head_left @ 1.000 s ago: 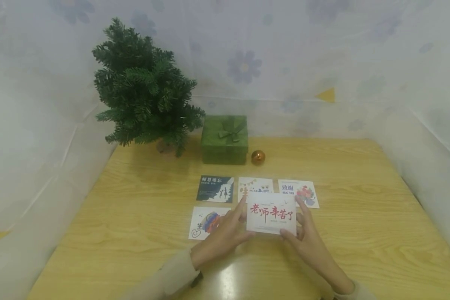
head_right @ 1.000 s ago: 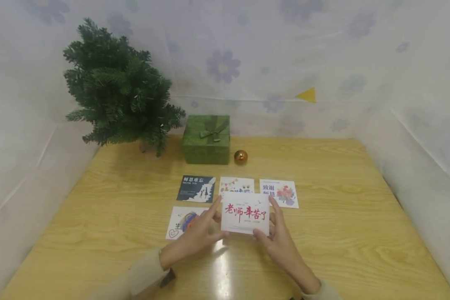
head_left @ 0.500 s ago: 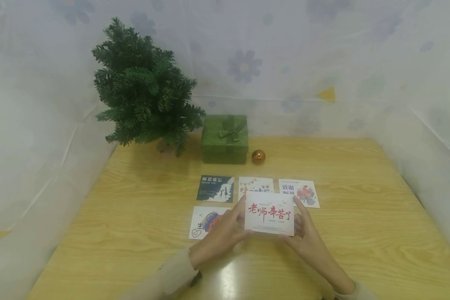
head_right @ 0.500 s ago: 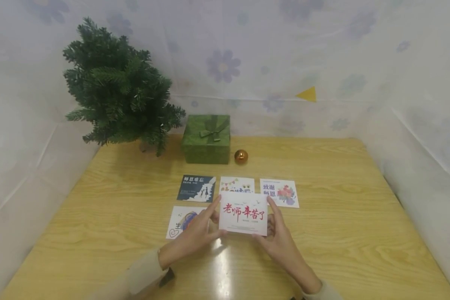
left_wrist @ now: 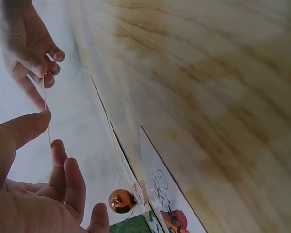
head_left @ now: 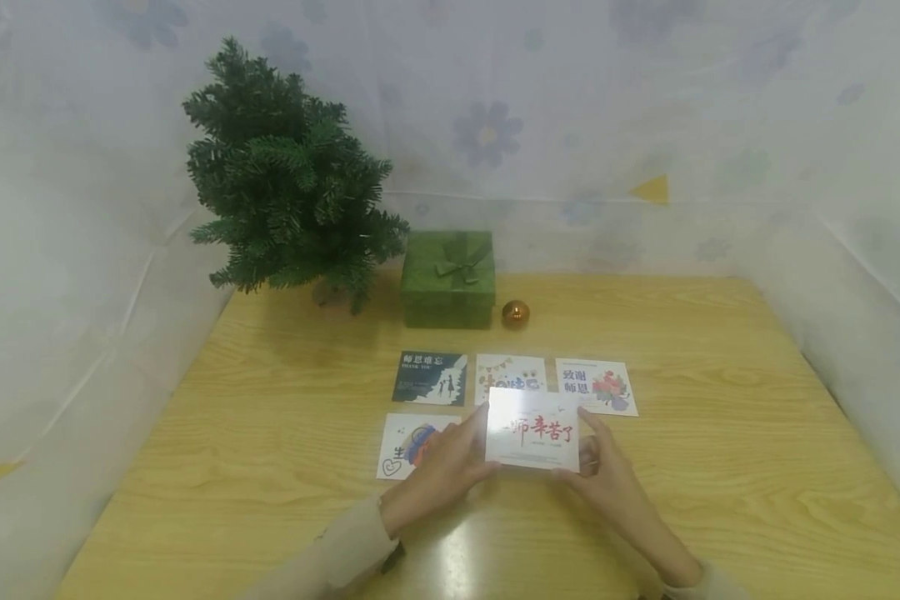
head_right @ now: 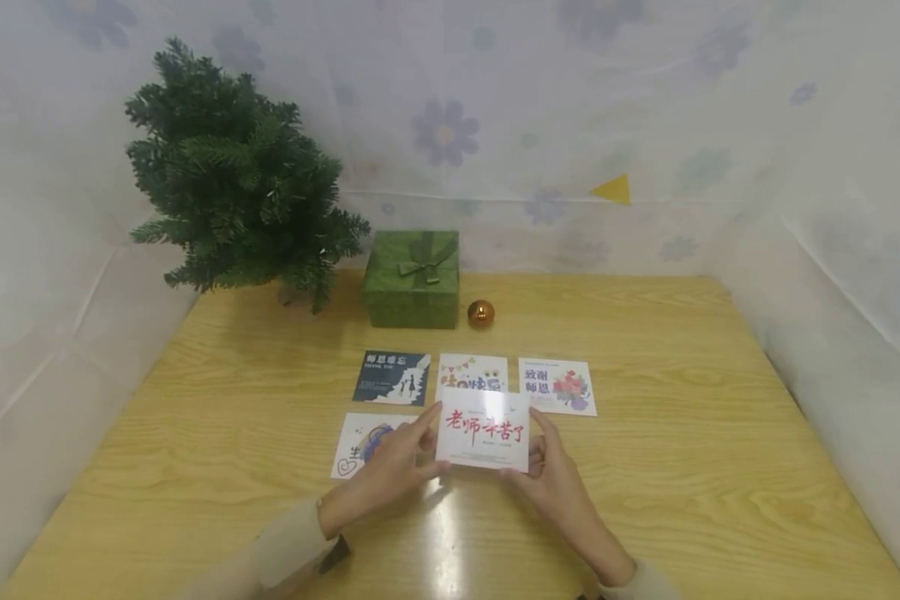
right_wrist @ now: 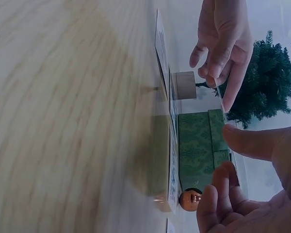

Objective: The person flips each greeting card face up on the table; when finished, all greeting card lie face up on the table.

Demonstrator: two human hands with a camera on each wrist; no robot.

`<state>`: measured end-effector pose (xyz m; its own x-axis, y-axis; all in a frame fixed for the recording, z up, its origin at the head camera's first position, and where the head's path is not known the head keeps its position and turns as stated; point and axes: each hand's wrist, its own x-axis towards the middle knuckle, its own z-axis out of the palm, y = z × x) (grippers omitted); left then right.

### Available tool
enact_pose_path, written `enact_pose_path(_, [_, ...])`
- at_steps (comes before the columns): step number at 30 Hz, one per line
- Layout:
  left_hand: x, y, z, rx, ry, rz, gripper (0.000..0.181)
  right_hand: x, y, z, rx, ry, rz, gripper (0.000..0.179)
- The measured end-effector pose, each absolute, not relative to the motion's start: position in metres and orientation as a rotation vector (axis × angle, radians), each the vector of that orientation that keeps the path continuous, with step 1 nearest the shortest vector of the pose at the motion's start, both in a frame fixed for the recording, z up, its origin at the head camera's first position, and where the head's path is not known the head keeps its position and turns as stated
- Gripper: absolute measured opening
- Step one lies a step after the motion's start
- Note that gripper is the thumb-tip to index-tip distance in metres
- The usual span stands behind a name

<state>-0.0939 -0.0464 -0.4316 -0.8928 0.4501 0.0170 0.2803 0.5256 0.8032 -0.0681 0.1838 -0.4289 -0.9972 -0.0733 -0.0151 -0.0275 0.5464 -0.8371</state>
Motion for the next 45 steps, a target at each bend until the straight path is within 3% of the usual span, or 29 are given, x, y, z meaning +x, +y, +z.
enact_pose_path(5, [-0.096,-0.048,-0.436,0.569,2.641,1.187,0.080,-0.070,0.178,-0.434,-0.098,2.716,-1.446,0.084])
enact_pose_path(12, [-0.097,-0.050,-0.440,0.430,2.730,1.004,0.048,-0.073,0.172,-0.442,0.011,2.563,-1.381,0.087])
enact_pose_path(16, [-0.096,-0.050,-0.444,0.392,2.771,0.899,0.046,-0.074,0.170,-0.447,0.001,2.584,-1.316,0.088])
enact_pose_path(21, [-0.095,-0.050,-0.447,0.389,2.767,0.870,0.046,-0.076,0.169,-0.449,-0.050,2.621,-1.270,0.086])
enact_pose_path(28, [-0.092,-0.050,-0.445,0.356,2.723,0.917,0.071,-0.079,0.169,-0.451,-0.085,2.638,-1.244,0.082])
enact_pose_path(36, [-0.094,-0.050,-0.445,0.369,2.727,0.872,0.062,-0.079,0.169,-0.452,-0.100,2.650,-1.220,0.081])
enact_pose_path(45, [-0.093,-0.048,-0.444,0.368,2.692,0.862,0.073,-0.081,0.173,-0.456,-0.123,2.658,-1.204,0.080])
